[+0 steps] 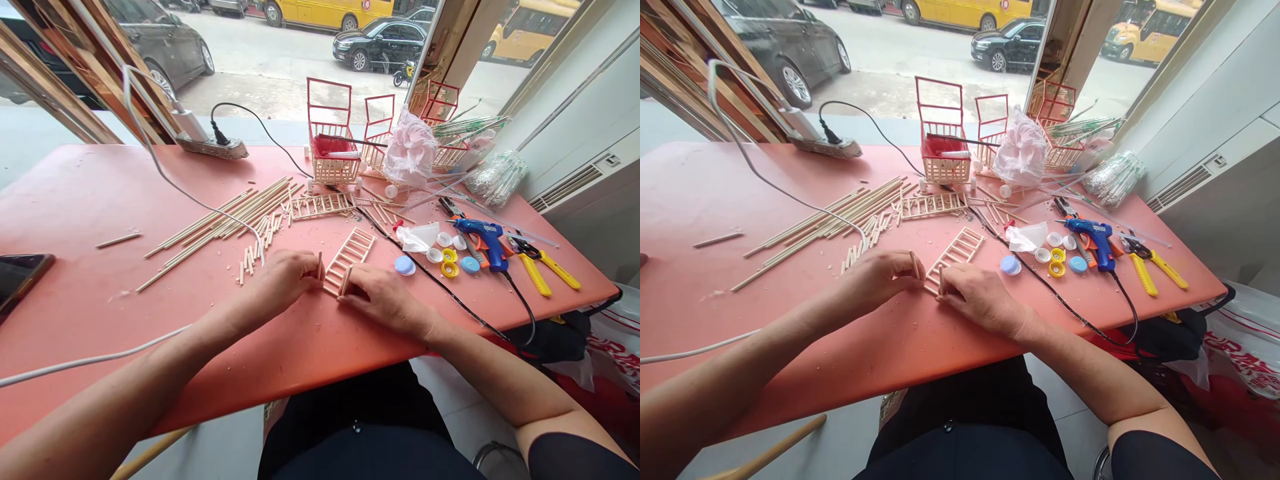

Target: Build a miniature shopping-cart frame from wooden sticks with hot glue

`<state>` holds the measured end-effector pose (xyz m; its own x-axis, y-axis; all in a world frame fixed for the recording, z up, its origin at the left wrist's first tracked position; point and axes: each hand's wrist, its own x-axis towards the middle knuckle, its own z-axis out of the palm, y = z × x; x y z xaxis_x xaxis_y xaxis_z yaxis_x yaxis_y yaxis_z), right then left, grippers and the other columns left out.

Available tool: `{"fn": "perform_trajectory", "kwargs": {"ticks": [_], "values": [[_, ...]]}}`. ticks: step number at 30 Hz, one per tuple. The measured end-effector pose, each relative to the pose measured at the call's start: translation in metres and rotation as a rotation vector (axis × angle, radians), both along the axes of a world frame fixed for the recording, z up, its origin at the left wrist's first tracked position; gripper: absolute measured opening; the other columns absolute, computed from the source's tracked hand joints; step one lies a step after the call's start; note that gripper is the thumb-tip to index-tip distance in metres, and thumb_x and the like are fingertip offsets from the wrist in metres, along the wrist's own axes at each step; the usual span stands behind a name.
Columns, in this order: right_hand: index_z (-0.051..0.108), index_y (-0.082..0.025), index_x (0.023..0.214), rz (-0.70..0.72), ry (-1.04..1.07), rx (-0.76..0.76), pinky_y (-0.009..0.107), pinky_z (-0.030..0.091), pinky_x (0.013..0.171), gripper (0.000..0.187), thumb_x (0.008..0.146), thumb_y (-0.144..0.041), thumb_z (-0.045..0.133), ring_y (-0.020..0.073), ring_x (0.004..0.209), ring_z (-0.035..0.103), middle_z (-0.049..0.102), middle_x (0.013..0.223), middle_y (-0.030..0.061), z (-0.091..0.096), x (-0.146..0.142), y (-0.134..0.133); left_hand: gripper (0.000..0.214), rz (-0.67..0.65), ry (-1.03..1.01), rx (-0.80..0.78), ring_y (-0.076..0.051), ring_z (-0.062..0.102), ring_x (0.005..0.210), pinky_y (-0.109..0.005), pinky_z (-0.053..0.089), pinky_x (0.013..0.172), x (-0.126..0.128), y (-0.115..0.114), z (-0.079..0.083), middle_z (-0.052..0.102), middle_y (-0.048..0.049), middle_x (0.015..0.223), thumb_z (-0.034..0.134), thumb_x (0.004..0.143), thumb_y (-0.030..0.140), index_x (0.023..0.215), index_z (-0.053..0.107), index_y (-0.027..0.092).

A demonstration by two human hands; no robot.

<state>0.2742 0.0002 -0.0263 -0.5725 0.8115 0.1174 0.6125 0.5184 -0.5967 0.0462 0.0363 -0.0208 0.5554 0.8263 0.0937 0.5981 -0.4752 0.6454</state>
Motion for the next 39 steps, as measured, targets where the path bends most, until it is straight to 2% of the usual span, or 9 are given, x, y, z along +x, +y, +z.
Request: {"fn": "perform_trajectory", "kwargs": {"ticks": [7, 14, 19, 23, 28, 32, 39], "values": [[0.063, -0.019, 0.084, 0.001, -0.003, 0.014, 0.026, 0.040, 0.073, 0.012, 0.091, -0.015, 0.071, 0.0154, 0.077, 0.058, 0.067, 0.084, 0.0006, -0.001, 0.001, 0.000, 0.012, -0.011, -0.010, 0.027, -0.015, 0.061, 0.066, -0.024, 0.043, 0.066, -0.002, 0.003, -0.008, 0.068, 0.0011, 0.069, 0.062, 0.080, 0.016, 0.069, 0.067, 0.019], [0.062, -0.019, 0.086, 0.039, 0.024, 0.100, 0.026, 0.040, 0.072, 0.011, 0.095, -0.017, 0.067, 0.0157, 0.077, 0.058, 0.067, 0.085, 0.0016, -0.005, 0.001, -0.005, 0.012, -0.063, 0.020, 0.066, -0.014, 0.062, 0.067, -0.023, 0.042, 0.066, -0.002, 0.005, -0.007, 0.068, 0.0011, 0.072, 0.065, 0.079, 0.011, 0.069, 0.065, 0.018], [0.062, -0.019, 0.087, 0.039, 0.054, 0.062, 0.026, 0.042, 0.073, 0.010, 0.097, -0.019, 0.066, 0.0154, 0.077, 0.059, 0.067, 0.085, 0.0013, -0.002, 0.000, -0.007, 0.013, -0.089, 0.044, 0.050, -0.015, 0.063, 0.068, -0.023, 0.042, 0.066, -0.003, 0.003, 0.001, 0.069, 0.0001, 0.074, 0.065, 0.082, 0.012, 0.071, 0.067, 0.018], [0.064, -0.020, 0.092, 0.053, 0.071, -0.012, 0.026, 0.045, 0.076, 0.005, 0.096, -0.016, 0.066, 0.0158, 0.080, 0.061, 0.068, 0.088, 0.0014, 0.003, 0.003, -0.005, 0.013, -0.094, 0.074, 0.061, -0.015, 0.064, 0.070, -0.023, 0.042, 0.067, -0.007, 0.003, 0.014, 0.070, -0.0008, 0.076, 0.063, 0.084, 0.013, 0.074, 0.068, 0.019], [0.066, -0.021, 0.094, 0.086, 0.036, 0.055, 0.030, 0.048, 0.087, 0.009, 0.097, -0.014, 0.063, 0.0189, 0.096, 0.062, 0.068, 0.099, 0.0048, 0.010, 0.011, 0.000, 0.012, -0.068, 0.175, 0.081, -0.015, 0.058, 0.065, -0.024, 0.040, 0.066, -0.015, 0.005, 0.025, 0.068, 0.0000, 0.074, 0.063, 0.081, 0.011, 0.074, 0.067, 0.020], [0.066, -0.022, 0.097, 0.055, -0.007, 0.114, 0.034, 0.048, 0.094, 0.006, 0.097, -0.016, 0.065, 0.0210, 0.103, 0.060, 0.066, 0.105, 0.0063, 0.009, 0.014, 0.003, 0.012, -0.030, 0.220, 0.106, -0.017, 0.058, 0.068, -0.026, 0.041, 0.068, -0.016, 0.009, 0.015, 0.067, -0.0018, 0.075, 0.062, 0.080, 0.010, 0.075, 0.069, 0.019], [0.063, -0.020, 0.089, 0.035, -0.076, 0.200, 0.032, 0.046, 0.083, 0.009, 0.097, -0.018, 0.067, 0.0202, 0.093, 0.058, 0.064, 0.096, 0.0051, 0.000, 0.009, 0.001, 0.016, -0.011, 0.144, 0.162, -0.020, 0.063, 0.079, -0.027, 0.045, 0.076, -0.012, 0.015, 0.001, 0.068, -0.0034, 0.080, 0.059, 0.083, 0.012, 0.074, 0.070, 0.020]]}}
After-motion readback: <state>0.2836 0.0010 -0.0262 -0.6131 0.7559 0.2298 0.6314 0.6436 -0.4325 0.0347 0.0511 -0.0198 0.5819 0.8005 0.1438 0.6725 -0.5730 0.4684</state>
